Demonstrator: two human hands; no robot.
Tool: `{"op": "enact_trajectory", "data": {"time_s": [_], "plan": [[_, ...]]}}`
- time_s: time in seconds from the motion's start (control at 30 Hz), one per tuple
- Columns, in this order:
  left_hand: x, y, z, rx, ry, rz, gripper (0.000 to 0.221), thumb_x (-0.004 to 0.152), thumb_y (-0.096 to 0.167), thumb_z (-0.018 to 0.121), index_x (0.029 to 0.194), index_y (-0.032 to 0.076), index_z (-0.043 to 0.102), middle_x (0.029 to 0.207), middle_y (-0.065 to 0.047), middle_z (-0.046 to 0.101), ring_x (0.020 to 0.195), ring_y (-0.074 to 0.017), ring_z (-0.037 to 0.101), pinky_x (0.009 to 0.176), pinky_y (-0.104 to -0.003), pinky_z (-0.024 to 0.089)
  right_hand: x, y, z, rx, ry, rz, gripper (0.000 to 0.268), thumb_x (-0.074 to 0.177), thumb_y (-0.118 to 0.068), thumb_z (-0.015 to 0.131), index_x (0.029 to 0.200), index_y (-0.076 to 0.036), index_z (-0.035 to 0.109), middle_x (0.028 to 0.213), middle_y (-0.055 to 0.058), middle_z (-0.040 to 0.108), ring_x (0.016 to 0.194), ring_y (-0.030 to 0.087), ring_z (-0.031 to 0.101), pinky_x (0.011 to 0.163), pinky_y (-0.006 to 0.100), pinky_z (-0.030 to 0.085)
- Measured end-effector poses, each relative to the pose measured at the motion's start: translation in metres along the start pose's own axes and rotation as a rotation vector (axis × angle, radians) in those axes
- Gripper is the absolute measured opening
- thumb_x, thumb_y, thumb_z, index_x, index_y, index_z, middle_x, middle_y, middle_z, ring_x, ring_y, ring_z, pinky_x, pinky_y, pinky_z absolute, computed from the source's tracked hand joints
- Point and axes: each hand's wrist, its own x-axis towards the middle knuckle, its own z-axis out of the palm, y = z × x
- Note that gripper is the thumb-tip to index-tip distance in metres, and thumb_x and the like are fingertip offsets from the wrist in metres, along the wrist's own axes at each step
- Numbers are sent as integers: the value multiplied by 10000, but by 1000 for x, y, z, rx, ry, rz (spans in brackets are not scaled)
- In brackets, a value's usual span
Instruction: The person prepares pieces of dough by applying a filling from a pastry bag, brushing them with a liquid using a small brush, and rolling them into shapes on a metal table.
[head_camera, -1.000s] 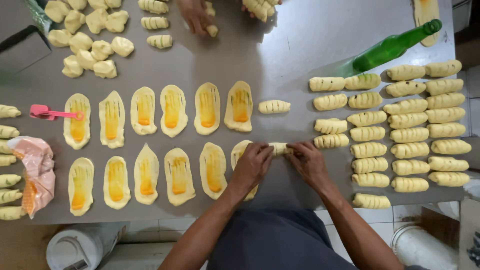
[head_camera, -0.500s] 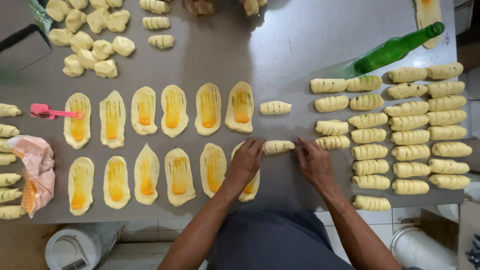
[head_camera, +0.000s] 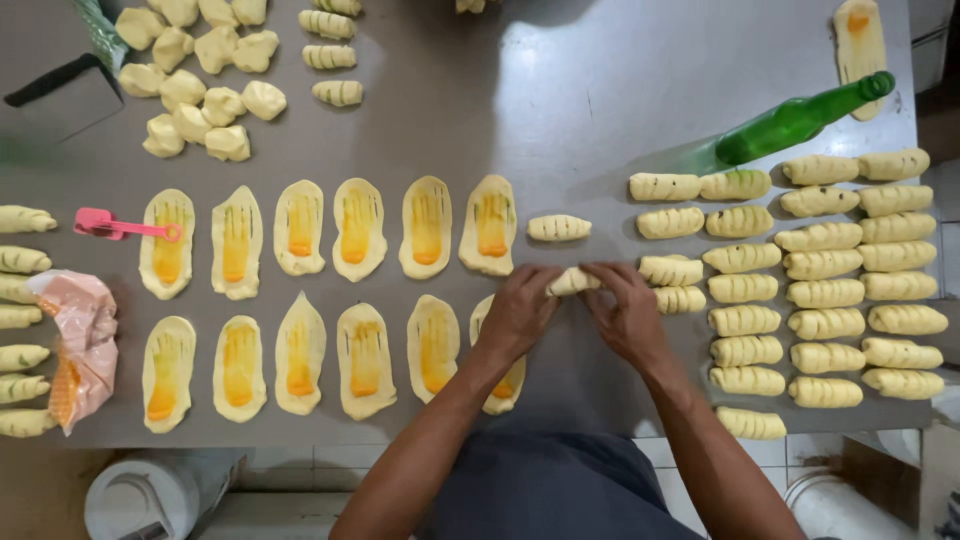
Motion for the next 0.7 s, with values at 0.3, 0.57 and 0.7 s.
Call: {"op": "enact_trajectory", "data": {"time_s": [0.3,0.57,0.7], "plan": [[-22,-45,-36,584,370,204,445,797,230,645,1237,265,704,1137,-13,652,1144,-256,605,972,-460,422,14,-23,34,-447,190,-159,263,919,-407,756,1147,-278,734,1209,-8,636,1187,253,618,999,429,435],[-10,-84,-66,756,319,147,192,866,323,756,1032,270,676,918,27,645,1068,-206,614,932,-506,390,44,-29,112,-443,155,-320,215,819,-387,804,929,-249,681,826,-11,632,1029,238,629,1005,522,335],[-3,-93,-63,744,335,205,106,967,387,692,989,285,675,882,45,633,1032,-178,615,934,-481,385,54,-22,111,-455,199,-308,121,880,-375,738,858,-284,661,722,-30,603,896,198,639,996,490,328]]}}
